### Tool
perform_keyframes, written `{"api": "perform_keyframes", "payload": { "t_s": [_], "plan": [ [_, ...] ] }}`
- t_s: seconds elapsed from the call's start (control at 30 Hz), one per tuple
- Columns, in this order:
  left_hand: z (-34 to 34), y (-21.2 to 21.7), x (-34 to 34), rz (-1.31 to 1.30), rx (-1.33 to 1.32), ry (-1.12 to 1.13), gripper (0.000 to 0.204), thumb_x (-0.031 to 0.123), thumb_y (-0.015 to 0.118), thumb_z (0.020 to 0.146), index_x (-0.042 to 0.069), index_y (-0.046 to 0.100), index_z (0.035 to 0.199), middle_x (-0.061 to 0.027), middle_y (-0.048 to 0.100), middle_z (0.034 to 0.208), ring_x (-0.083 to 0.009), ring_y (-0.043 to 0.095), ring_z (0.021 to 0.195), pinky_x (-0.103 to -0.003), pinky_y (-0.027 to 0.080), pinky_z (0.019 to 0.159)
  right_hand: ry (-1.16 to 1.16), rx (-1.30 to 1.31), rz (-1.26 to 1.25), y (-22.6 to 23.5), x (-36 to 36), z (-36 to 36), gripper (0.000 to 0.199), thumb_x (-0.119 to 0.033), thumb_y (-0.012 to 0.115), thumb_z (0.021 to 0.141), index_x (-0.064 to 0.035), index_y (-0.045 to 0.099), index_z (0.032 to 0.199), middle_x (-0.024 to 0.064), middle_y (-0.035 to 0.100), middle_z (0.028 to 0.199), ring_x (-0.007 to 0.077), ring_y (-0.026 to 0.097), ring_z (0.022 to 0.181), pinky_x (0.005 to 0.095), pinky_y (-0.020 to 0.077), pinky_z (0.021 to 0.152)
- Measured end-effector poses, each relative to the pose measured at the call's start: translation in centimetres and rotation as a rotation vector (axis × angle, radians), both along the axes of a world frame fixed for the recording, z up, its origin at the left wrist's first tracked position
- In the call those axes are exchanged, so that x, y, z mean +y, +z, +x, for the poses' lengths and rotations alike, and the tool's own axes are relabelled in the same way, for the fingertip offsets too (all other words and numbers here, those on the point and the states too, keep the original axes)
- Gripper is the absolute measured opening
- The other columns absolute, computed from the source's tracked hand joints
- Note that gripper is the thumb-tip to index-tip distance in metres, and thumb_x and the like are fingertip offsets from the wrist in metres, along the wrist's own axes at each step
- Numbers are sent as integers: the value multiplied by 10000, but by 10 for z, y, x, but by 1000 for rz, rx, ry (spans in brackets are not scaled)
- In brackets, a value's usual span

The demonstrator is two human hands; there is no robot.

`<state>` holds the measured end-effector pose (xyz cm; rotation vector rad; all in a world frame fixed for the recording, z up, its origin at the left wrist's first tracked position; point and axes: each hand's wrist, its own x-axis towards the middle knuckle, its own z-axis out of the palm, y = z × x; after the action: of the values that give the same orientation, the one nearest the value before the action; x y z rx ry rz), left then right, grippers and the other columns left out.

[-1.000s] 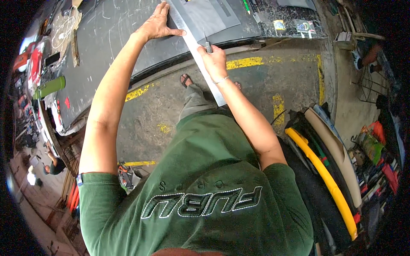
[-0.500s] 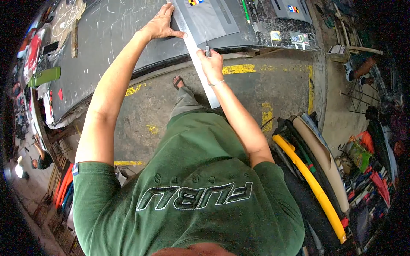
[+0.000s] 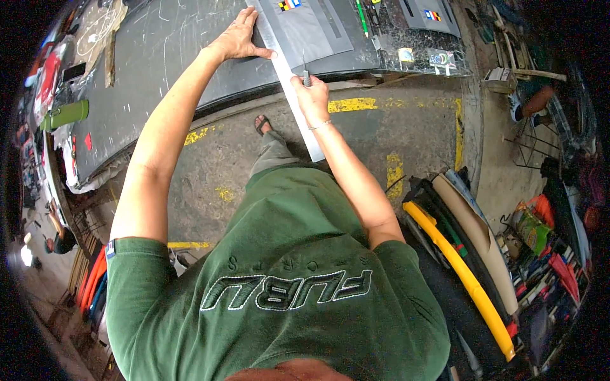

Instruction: Cutting a piece of grey synthetic material using a utility knife and a metal ruler on a workbench.

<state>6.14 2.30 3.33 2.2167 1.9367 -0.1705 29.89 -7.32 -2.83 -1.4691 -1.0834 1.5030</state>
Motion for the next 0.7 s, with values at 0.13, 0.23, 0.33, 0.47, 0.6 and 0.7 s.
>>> {"api": "perform_keyframes", "payload": {
  "t_s": [0.13, 0.23, 0.33, 0.47, 0.6, 0.7],
  "plan": [
    [2, 2, 1, -15, -5, -1, 1450, 803, 819, 589, -118, 258, 1559, -291, 197, 1657, -395, 211, 1554, -409, 259, 1276, -17, 24, -15, -1, -1, -1, 224, -220, 784, 882, -49, 675, 788, -77, 589, 719, 36, 463, 652, 258, 386, 592],
    [-2, -1, -1, -4, -15, -3, 1438, 801, 819, 596, -108, 263, 1561, -281, 199, 1659, -396, 209, 1554, -408, 257, 1276, -13, 13, -16, 2, -2, -1, 215, -211, 781, 886, -37, 687, 803, -74, 598, 726, 37, 476, 660, 259, 398, 602],
    [-5, -4, -2, 20, -61, -10, 1461, 824, 808, 575, -105, 262, 1562, -280, 205, 1658, -399, 210, 1554, -427, 261, 1274, -8, -9, -1, -2, -1, -2, 199, -200, 777, 891, -18, 713, 844, -68, 615, 738, 41, 495, 672, 261, 414, 615],
    [-4, -7, -1, 33, -88, -16, 1499, 861, 787, 551, -104, 253, 1566, -285, 205, 1658, -402, 191, 1559, -451, 250, 1276, -15, -42, 10, -6, -1, 0, 186, -186, 769, 898, -2, 740, 894, -60, 635, 755, 47, 516, 685, 260, 430, 628],
    [-6, -8, -1, 22, -88, -12, 1505, 861, 789, 545, -104, 251, 1567, -287, 202, 1660, -404, 180, 1562, -453, 241, 1279, 4, -47, 21, -7, -2, 0, 189, -188, 771, 896, -2, 738, 886, -60, 636, 752, 45, 514, 681, 262, 429, 626],
    [-7, -9, -2, 22, -96, -12, 1504, 858, 792, 546, -107, 252, 1565, -289, 200, 1660, -402, 175, 1564, -449, 233, 1282, -13, -10, 15, -5, -4, -1, 188, -187, 767, 894, -1, 737, 886, -60, 636, 752, 46, 512, 677, 262, 429, 625]
  ]
}}
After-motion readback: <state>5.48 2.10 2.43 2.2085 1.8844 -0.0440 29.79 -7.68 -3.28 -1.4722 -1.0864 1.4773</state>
